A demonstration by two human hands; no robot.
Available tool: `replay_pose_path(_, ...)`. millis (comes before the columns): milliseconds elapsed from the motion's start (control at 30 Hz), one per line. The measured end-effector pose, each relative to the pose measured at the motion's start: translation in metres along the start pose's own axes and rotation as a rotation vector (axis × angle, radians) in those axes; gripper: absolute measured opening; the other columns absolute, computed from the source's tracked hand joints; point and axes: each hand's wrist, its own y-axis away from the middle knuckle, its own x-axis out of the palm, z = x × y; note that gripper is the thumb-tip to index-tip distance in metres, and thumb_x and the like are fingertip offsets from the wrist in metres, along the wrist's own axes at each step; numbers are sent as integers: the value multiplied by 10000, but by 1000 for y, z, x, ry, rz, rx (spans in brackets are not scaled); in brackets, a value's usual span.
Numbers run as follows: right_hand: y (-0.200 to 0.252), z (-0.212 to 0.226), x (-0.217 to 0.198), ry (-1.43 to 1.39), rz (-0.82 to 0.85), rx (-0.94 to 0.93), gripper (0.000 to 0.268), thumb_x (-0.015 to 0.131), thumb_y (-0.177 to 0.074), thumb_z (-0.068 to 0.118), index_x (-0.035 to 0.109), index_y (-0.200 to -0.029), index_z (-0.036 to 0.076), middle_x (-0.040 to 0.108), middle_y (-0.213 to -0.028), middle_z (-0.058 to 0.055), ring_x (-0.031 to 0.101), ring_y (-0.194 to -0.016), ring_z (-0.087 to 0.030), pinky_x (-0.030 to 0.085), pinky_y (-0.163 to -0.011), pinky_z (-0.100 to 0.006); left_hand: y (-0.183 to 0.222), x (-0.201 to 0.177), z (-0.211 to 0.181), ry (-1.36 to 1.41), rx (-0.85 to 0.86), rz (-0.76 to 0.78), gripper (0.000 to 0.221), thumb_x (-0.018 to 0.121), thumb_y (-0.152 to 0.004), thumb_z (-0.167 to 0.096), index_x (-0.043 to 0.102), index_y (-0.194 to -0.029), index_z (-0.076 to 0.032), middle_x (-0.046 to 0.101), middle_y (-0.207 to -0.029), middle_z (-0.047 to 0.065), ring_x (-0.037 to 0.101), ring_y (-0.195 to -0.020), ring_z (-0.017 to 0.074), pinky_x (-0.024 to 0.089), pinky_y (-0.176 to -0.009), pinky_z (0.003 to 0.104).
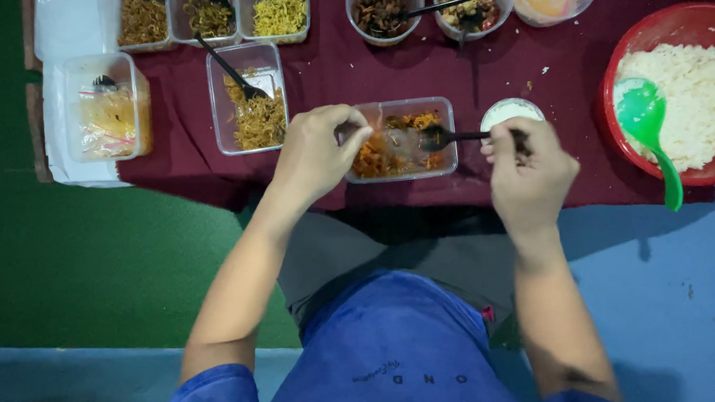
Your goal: Mixing food ingredients with a spoon and wrapping food items in paper for packaging into a box
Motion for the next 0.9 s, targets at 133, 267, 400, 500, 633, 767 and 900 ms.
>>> replay_pose_path(133,17,-9,12,68,50,31,65,713,-1041,-97,676,-988,-100,727,-796,-249,753,-722,-322,603,-599,-351,5,5,7,-26,65,-83,76,803,-860,-123,743,-899,-150,725,-798,69,745,-791,303,593,-713,390)
replay_pose_path(267,26,-14,29,-5,81,142,48,683,-1030,-74,671,-985,-90,729,-795,-249,752,-712,-299,619,-598,-341,14,13,14,-5,80,-146,79,802,-861,-111,728,-878,-136,722,-767,57,745,-767,292,596,-711,376)
replay_pose_path(400,38,-38,45,-177,65,329,79,634,-1061,-27,649,-1019,-93,730,-806,-254,746,-671,-239,626,-583,-286,21,13,14,74,57,-185,70,790,-866,-103,733,-879,-141,732,-749,52,745,-756,270,592,-713,372)
replay_pose_path(500,51,-61,50,-296,44,459,78,609,-1062,-29,622,-1046,-104,719,-823,-259,744,-698,-224,638,-612,-271,23,12,12,73,74,-204,98,805,-855,-95,741,-903,-152,748,-777,49,750,-781,278,593,-722,374)
replay_pose_path(633,45,-46,45,-331,8,530,66,594,-1058,-31,615,-1058,-94,719,-833,-256,748,-712,-216,648,-626,-254,24,11,16,75,94,-203,120,807,-854,-81,763,-943,-148,750,-808,48,751,-809,276,595,-743,368)
replay_pose_path(767,41,-43,36,-287,-54,488,65,571,-1081,-32,602,-1075,-88,719,-849,-246,745,-724,-220,639,-627,-255,24,8,13,72,140,-199,82,794,-894,-72,773,-948,-130,741,-863,53,740,-842,292,585,-776,377)
replay_pose_path(900,41,-51,27,-314,-138,446,63,545,-1111,-16,567,-1113,-75,710,-864,-242,734,-730,-226,638,-637,-265,23,14,17,-17,254,-213,60,799,-907,-67,754,-936,-95,731,-902,88,729,-883,331,581,-797,413)
